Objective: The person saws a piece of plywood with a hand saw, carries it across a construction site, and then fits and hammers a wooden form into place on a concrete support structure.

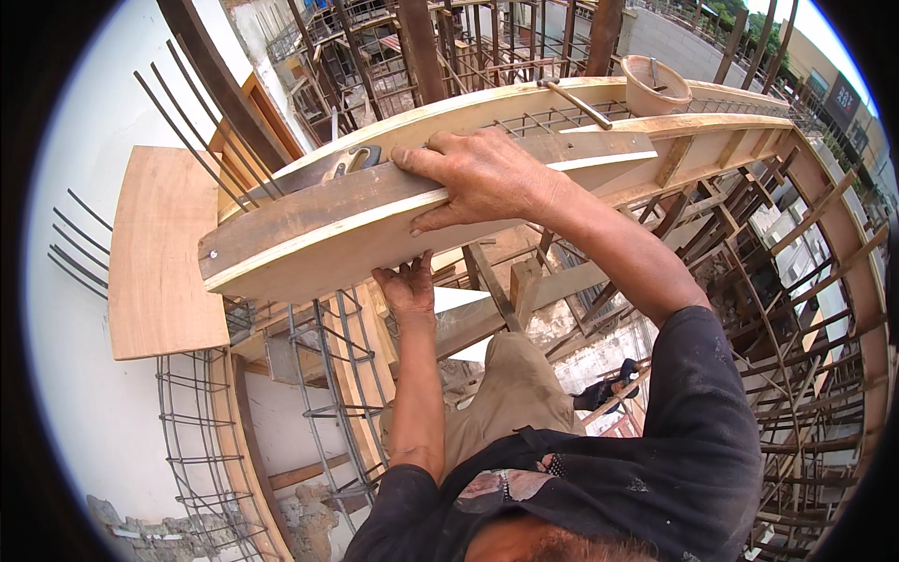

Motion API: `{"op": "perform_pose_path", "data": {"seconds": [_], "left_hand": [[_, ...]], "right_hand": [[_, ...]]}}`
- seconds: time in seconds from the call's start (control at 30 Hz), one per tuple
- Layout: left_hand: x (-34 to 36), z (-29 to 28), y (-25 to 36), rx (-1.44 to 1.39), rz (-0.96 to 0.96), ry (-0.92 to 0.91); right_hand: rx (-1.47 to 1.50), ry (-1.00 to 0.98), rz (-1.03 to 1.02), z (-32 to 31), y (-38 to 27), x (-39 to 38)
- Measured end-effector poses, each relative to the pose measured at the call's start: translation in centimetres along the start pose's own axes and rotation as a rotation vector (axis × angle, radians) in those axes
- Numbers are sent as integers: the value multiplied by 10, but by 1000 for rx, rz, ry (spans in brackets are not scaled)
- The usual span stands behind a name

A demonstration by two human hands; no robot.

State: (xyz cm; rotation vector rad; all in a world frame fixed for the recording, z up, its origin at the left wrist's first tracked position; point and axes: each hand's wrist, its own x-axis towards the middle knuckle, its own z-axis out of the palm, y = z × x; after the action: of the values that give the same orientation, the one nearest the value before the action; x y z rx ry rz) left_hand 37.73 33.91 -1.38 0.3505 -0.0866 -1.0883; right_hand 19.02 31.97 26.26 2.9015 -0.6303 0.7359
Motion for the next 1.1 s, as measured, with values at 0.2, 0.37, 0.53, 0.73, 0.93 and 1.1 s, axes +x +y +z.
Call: {"op": "perform_pose_path", "data": {"seconds": [0.2, 0.37, 0.53, 0.73, 0.93, 1.1], "left_hand": [[16, 28, 1, 42, -64, 44], [27, 22, 5, 91, -58, 39], [31, 29, -33, 47, -123, 51], [24, 23, -38, 0, -161, 31], [32, -10, -65, -129, -241, 120], [57, -63, -76, -245, -272, 250]], "right_hand": [[3, 129, 9, 40, 38, -9], [-1, 115, 17, 50, 43, 0], [12, 139, 95, 29, 57, -8], [6, 104, 82, 40, 51, -12], [-33, -87, 122, 67, 57, 4], [-93, -244, 103, 126, 56, 25]]}}
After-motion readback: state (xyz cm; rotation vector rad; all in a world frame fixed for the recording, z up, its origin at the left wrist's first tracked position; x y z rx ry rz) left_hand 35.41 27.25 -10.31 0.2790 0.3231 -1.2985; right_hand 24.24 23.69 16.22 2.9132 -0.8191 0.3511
